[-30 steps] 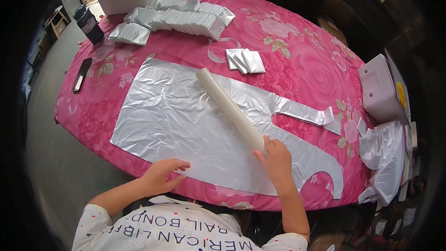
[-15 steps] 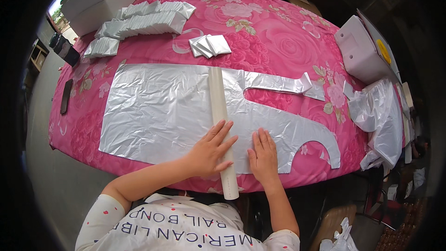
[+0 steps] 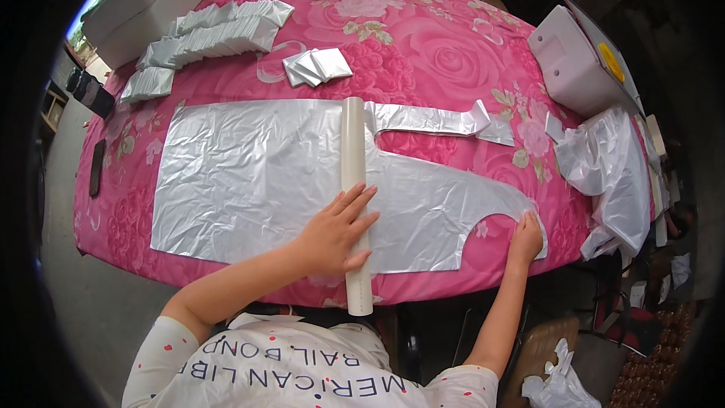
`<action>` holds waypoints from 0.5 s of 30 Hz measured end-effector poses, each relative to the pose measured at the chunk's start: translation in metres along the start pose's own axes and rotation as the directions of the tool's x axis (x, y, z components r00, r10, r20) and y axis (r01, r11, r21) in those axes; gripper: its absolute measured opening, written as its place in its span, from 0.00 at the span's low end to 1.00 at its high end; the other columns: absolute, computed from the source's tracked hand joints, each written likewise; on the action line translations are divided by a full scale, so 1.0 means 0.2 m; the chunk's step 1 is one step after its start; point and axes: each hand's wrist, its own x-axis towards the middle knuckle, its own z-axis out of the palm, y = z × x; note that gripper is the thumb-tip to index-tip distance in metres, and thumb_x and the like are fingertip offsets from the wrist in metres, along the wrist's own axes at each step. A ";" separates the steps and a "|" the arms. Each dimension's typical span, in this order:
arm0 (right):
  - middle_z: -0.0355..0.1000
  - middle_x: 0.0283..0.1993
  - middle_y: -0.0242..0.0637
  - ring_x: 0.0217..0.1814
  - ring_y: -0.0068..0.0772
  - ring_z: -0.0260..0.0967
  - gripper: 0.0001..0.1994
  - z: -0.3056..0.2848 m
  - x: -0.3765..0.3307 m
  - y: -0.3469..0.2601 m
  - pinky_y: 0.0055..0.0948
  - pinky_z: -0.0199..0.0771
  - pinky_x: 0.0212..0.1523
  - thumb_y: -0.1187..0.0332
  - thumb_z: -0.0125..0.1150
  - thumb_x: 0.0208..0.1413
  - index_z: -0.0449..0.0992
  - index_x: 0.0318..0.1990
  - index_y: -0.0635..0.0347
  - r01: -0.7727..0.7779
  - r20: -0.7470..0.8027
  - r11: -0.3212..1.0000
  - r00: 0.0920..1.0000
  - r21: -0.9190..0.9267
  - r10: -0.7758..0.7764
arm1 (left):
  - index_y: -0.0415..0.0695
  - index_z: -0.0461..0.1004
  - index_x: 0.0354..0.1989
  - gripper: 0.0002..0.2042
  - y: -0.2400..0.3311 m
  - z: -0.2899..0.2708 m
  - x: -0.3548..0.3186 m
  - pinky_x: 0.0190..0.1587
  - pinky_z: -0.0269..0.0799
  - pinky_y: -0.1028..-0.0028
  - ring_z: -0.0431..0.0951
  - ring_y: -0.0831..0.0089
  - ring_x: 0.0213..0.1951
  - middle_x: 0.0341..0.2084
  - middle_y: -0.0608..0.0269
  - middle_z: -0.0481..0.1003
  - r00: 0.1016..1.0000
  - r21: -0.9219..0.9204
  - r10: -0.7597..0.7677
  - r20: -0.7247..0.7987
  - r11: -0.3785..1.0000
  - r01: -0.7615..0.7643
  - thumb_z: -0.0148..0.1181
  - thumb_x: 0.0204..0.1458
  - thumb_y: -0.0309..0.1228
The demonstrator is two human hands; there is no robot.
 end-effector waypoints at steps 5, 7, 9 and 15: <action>0.73 0.33 0.39 0.34 0.46 0.69 0.08 -0.18 -0.06 -0.22 0.39 0.67 0.38 0.70 0.63 0.43 0.71 0.27 0.63 0.204 -0.242 0.979 0.950 0.004 -0.197 | 0.37 0.66 0.52 0.28 0.00 -0.01 0.01 0.64 0.47 0.54 0.42 0.51 0.66 0.63 0.47 0.49 0.999 -0.003 0.028 0.015 1.000 -0.028 0.54 0.43 0.42; 0.72 0.29 0.37 0.27 0.39 0.67 0.09 -0.27 -0.13 -0.45 0.33 0.68 0.33 0.73 0.65 0.41 0.68 0.25 0.63 0.122 -0.142 0.964 0.986 0.237 -0.090 | 0.38 0.65 0.53 0.28 0.00 -0.01 0.01 0.63 0.50 0.55 0.47 0.51 0.65 0.62 0.47 0.51 0.998 -0.009 0.044 -0.033 0.999 -0.045 0.56 0.43 0.40; 0.69 0.27 0.35 0.24 0.31 0.64 0.10 -0.35 -0.24 -0.69 0.27 0.66 0.29 0.77 0.65 0.41 0.67 0.25 0.63 0.000 0.051 0.803 0.998 0.596 -0.039 | 0.38 0.65 0.52 0.26 0.01 -0.02 0.00 0.60 0.55 0.57 0.54 0.52 0.61 0.60 0.47 0.55 0.994 -0.126 0.029 -0.101 0.991 -0.042 0.57 0.44 0.37; 0.73 0.38 0.41 0.35 0.35 0.72 0.14 -0.50 -0.55 -1.22 0.28 0.72 0.34 0.74 0.65 0.43 0.71 0.40 0.62 0.047 0.265 0.471 0.777 0.881 -0.571 | 0.37 0.68 0.46 0.17 0.09 -0.13 0.01 0.38 0.74 0.75 0.76 0.75 0.36 0.37 0.55 0.75 0.828 -0.857 -0.469 0.307 0.243 0.455 0.59 0.51 0.33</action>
